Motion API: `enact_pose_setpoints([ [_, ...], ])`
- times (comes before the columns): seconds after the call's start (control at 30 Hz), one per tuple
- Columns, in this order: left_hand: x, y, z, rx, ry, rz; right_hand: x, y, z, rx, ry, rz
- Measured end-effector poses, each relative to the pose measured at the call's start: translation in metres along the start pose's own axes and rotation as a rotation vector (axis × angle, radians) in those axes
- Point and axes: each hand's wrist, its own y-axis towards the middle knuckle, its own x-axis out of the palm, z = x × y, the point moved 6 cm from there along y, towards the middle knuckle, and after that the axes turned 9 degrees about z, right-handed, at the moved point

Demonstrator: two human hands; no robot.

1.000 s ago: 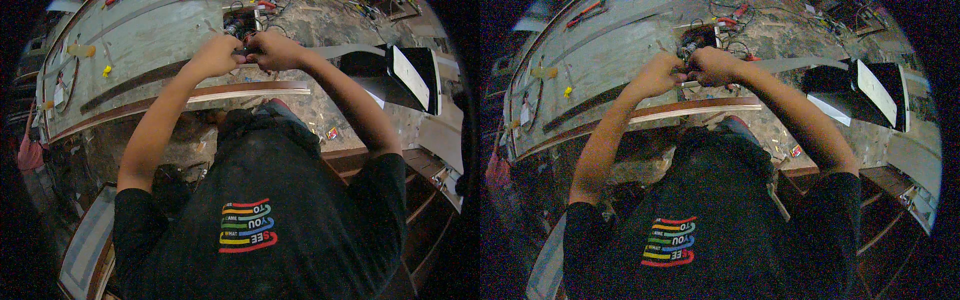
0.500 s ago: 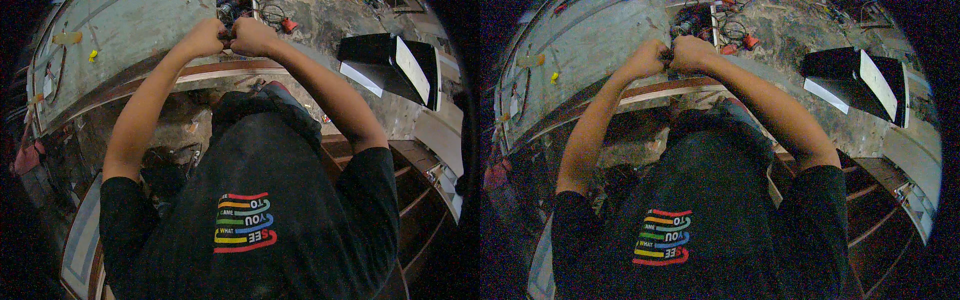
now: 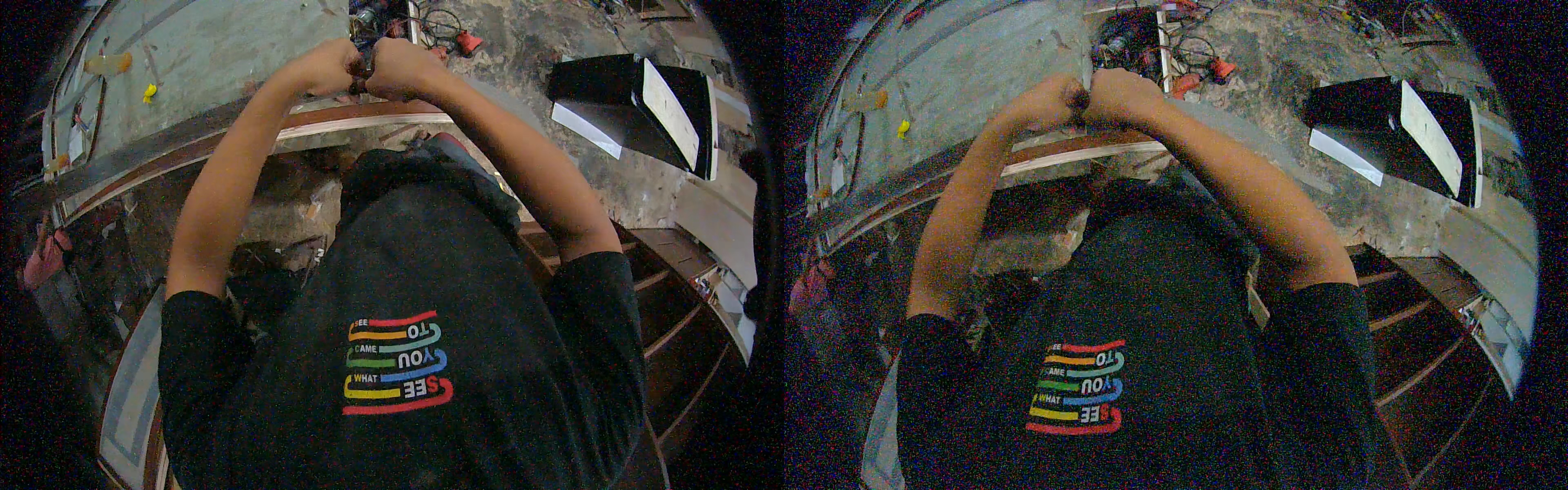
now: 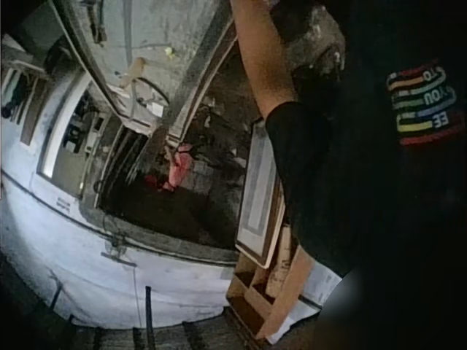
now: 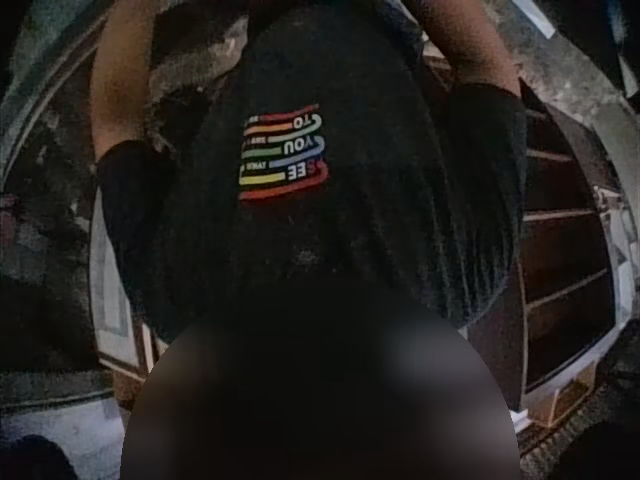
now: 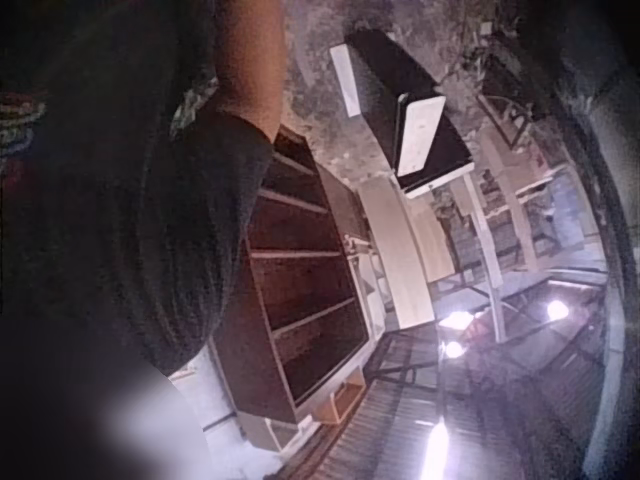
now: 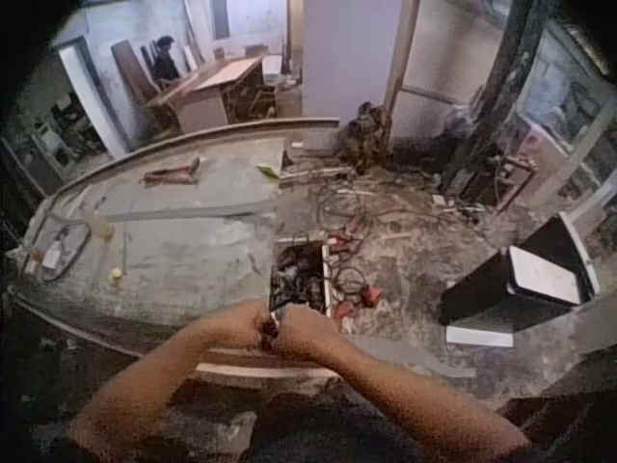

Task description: The person fits a long curved wooden trim piece along the edge of a large curved wooden frame on a workbench. They repeatedly align, press, and adjust the trim by hand, then use a metal file to smooth the trim edge. A second person is visible in the background but not interacting with the task.

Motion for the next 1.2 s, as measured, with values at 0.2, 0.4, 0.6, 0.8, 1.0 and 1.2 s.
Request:
enact_pose_setpoints([
  [0.2, 0.000, 0.009, 0.004, -0.092, -0.023, 0.101, 0.001, 0.003, 0.003, 0.050, -0.032, 0.014],
  [0.4, 0.010, 0.014, 0.000, -0.100, 0.147, 0.150, 0.016, 0.004, 0.009, 0.095, 0.008, 0.035],
  [0.6, 0.003, 0.003, 0.015, -0.102, 0.107, 0.193, 0.021, 0.007, 0.010, 0.050, 0.021, 0.050],
  [0.8, -0.058, -0.067, 0.037, -0.055, -0.319, 0.114, -0.047, -0.005, 0.005, -0.360, 0.094, -0.084],
  [1.0, -0.120, -0.139, 0.053, 0.052, -0.421, 0.275, -0.165, -0.015, -0.055, -0.485, -0.073, -0.044],
  [1.2, -0.156, -0.192, 0.059, -0.008, -0.488, 0.286, -0.257, -0.050, -0.196, -0.691, 0.278, 0.096],
])
